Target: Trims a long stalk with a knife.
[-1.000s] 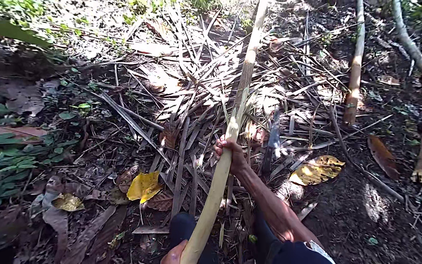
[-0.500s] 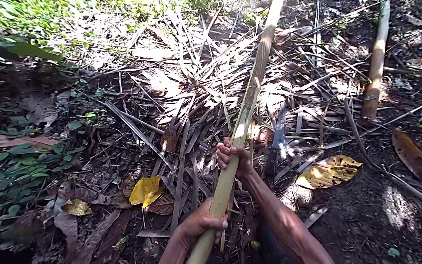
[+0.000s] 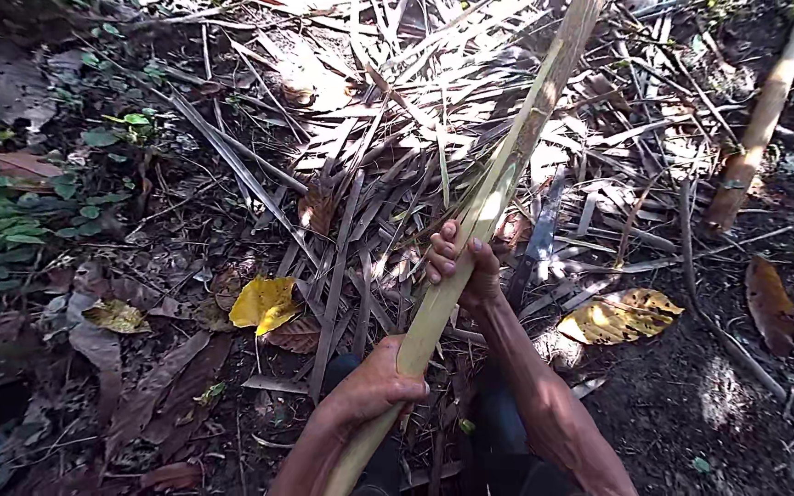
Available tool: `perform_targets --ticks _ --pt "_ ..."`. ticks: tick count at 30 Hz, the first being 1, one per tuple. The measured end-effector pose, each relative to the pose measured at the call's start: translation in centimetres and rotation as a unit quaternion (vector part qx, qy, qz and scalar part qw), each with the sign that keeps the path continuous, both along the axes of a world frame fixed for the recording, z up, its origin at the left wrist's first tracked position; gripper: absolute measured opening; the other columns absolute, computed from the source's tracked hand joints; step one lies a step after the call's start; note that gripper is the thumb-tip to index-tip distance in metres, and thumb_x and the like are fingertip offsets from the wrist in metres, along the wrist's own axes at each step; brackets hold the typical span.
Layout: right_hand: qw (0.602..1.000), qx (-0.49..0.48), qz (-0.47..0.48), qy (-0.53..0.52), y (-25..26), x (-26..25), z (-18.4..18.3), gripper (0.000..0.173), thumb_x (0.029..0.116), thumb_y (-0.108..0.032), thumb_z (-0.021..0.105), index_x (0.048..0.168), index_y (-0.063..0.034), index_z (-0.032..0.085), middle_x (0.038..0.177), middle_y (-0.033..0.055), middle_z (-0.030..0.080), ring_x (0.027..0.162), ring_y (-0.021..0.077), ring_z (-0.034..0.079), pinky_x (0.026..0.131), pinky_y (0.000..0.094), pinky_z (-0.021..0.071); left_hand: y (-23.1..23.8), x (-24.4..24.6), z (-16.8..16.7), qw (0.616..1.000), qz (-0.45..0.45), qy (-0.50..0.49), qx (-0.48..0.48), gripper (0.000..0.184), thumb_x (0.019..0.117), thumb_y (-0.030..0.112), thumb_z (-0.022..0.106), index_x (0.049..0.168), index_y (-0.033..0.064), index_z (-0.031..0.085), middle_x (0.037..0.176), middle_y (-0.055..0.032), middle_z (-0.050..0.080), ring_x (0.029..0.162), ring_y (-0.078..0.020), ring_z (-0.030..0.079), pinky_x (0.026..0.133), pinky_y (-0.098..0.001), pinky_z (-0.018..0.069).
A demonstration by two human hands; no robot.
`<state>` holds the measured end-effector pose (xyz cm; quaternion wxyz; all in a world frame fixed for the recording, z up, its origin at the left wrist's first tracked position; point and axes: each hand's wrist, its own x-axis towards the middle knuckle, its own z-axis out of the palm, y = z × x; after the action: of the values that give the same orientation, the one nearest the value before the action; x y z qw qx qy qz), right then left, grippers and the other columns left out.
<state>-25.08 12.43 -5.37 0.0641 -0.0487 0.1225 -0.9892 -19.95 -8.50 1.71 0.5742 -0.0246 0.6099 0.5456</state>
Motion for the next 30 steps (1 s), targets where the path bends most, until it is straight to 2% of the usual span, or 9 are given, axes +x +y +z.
perform_targets --ticks 8,10,12,16,22,25,26,28,30 --pt "0.919 0.357 -0.093 -0.136 6.2 1.0 2.5 0.093 0.0809 -0.089 0.050 0.152 -0.0286 0.043 0.131 0.0030 0.067 0.110 0.0201 0.069 0.090 0.0406 0.0597 0.0 0.1 -0.2 1.000 0.000 0.004 0.001 0.027 0.0725 0.008 0.075 0.096 0.0085 0.061 0.067 -0.0062 0.063 0.049 -0.0181 0.062 0.046 -0.0318 0.0561" --pt "0.910 0.369 -0.099 -0.159 5.9 0.8 3.4 0.089 0.0821 -0.082 0.059 0.148 -0.0239 0.045 0.129 0.0046 0.068 0.109 0.0210 0.070 0.089 0.0416 0.0604 0.2 0.2 -0.2 1.000 0.007 0.004 -0.006 0.026 0.0729 0.007 0.074 0.095 0.0079 0.061 0.066 -0.0063 0.063 0.048 -0.0184 0.062 0.046 -0.0319 0.0563" --pt "0.906 0.317 -0.108 -0.257 3.7 -0.9 5.4 0.053 0.0980 -0.047 0.065 0.135 -0.0124 0.051 0.105 0.0093 0.070 0.089 0.0234 0.073 0.079 0.0440 0.0641 0.3 0.1 -0.2 1.000 0.005 -0.006 -0.007 0.025 0.0737 0.006 0.073 0.095 0.0079 0.061 0.066 -0.0064 0.063 0.049 -0.0186 0.062 0.047 -0.0323 0.0572" --pt "0.882 0.299 -0.119 -0.343 1.4 -3.4 6.0 0.019 0.0920 -0.001 0.066 0.104 -0.0041 0.051 0.065 0.0084 0.058 0.050 0.0188 0.061 0.051 0.0364 0.0593 0.1 -0.1 -0.3 1.000 0.004 -0.012 0.005 0.023 0.0742 0.009 0.073 0.094 0.0082 0.062 0.066 -0.0056 0.063 0.049 -0.0179 0.062 0.047 -0.0321 0.0566" --pt "0.920 0.240 -0.113 -0.287 1.3 -2.9 5.1 0.013 0.0935 -0.001 0.058 0.098 -0.0085 0.050 0.067 0.0054 0.058 0.054 0.0173 0.062 0.054 0.0353 0.0598 0.0 -0.1 0.4 1.000 -0.005 0.012 -0.027 0.026 0.0732 0.007 0.072 0.097 0.0098 0.061 0.067 -0.0049 0.064 0.050 -0.0171 0.063 0.047 -0.0307 0.0569" --pt "0.922 0.304 -0.099 -0.218 3.2 -1.8 4.0 0.033 0.0984 -0.040 0.065 0.112 -0.0108 0.055 0.087 0.0058 0.067 0.073 0.0178 0.070 0.071 0.0384 0.0636 0.5 -0.2 0.9 0.998 -0.020 0.035 -0.057 0.030 0.0734 0.005 0.072 0.100 0.0101 0.061 0.070 -0.0043 0.065 0.051 -0.0165 0.063 0.048 -0.0301 0.0570" --pt "0.881 0.417 -0.096 -0.202 4.9 -0.8 2.7 0.057 0.0977 -0.061 0.056 0.125 -0.0103 0.057 0.098 0.0062 0.071 0.084 0.0173 0.072 0.078 0.0384 0.0635 0.5 -0.2 1.0 0.997 -0.024 0.044 -0.062 0.031 0.0736 0.005 0.073 0.102 0.0102 0.062 0.071 -0.0041 0.066 0.051 -0.0162 0.063 0.048 -0.0300 0.0569" --pt "0.628 0.757 -0.080 -0.165 9.4 2.8 -1.2 0.063 0.1079 -0.059 0.032 0.134 -0.0082 0.058 0.105 0.0061 0.073 0.089 0.0171 0.073 0.076 0.0385 0.0621 0.5 -0.2 1.1 0.996 -0.029 0.056 -0.061 0.034 0.0741 0.005 0.073 0.106 0.0105 0.062 0.073 -0.0041 0.066 0.052 -0.0158 0.064 0.049 -0.0295 0.0568" --pt "0.392 0.890 -0.013 -0.231 12.4 5.8 -5.4 0.055 0.1004 -0.047 0.062 0.125 0.0018 0.064 0.107 0.0254 0.069 0.097 0.0426 0.069 0.083 0.0632 0.0546 0.3 -0.3 1.0 0.996 -0.033 0.060 -0.049 0.033 0.0744 0.004 0.073 0.105 0.0106 0.063 0.074 -0.0041 0.067 0.053 -0.0158 0.064 0.050 -0.0296 0.0570"
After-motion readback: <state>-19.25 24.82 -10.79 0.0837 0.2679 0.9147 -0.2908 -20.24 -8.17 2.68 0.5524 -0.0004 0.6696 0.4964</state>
